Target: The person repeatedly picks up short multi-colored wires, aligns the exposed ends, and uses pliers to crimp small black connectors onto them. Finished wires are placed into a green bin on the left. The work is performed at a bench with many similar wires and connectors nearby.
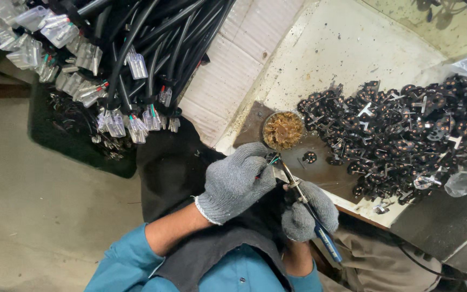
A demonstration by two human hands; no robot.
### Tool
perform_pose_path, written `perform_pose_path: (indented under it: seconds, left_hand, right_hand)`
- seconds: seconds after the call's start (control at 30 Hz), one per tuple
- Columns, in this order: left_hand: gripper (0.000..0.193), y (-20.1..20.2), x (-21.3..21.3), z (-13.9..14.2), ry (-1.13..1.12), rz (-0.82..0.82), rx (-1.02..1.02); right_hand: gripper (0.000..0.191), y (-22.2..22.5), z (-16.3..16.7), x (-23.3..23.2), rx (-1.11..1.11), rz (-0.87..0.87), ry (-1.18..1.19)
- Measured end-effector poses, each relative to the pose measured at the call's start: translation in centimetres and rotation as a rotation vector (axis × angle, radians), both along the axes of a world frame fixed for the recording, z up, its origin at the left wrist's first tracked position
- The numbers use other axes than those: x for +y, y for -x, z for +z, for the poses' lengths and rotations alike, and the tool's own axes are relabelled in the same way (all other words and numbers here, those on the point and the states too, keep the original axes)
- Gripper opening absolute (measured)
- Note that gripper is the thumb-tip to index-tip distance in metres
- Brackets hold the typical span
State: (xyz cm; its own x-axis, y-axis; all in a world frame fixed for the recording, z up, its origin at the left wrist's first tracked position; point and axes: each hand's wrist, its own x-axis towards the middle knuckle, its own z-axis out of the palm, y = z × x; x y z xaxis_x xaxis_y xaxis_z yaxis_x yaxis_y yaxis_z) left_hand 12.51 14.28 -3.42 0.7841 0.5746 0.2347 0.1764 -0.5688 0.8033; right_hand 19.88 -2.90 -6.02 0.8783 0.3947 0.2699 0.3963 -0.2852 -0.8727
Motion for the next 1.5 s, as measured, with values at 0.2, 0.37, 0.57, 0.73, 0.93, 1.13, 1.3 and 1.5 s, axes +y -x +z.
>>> perform_pose_path:
  seconds: [0.2,0.37,0.57,0.73,0.93,1.13,1.3,1.5]
  left_hand:
    - [0.022,-0.3,1.3,0.2,-0.001,-0.023,-0.032]
    - [0.02,0.1,2.1,0.4,0.007,-0.018,-0.054]
    - [0.019,1.4,2.9,0.1,-0.019,-0.027,-0.048]
    - [0.019,2.2,3.5,0.0,-0.002,-0.027,-0.038]
    - [0.018,2.9,4.2,0.2,0.017,-0.019,-0.002]
    - [0.021,2.0,4.8,0.2,0.019,-0.024,0.006]
    - [0.023,0.3,5.4,0.3,0.017,-0.035,0.018]
    - [0.024,-1.9,5.7,0.3,0.013,-0.03,0.007]
  right_hand:
    - [0.038,-0.3,-0.5,0.8,-0.036,-0.012,-0.037]
    - [0.038,0.2,-0.8,1.1,-0.033,-0.022,0.016]
    - [0.039,1.4,-0.8,1.8,-0.161,-0.02,0.063]
    - [0.037,2.2,-0.7,2.6,-0.165,-0.03,0.086]
    - [0.036,3.1,-1.0,2.5,-0.054,0.023,0.071]
    - [0.026,2.5,-1.7,2.8,-0.131,-0.021,0.199]
    - [0.029,0.9,-1.0,3.6,0.03,-0.031,-0.039]
    - [0.033,-1.7,-0.5,4.0,-0.184,0.018,0.176]
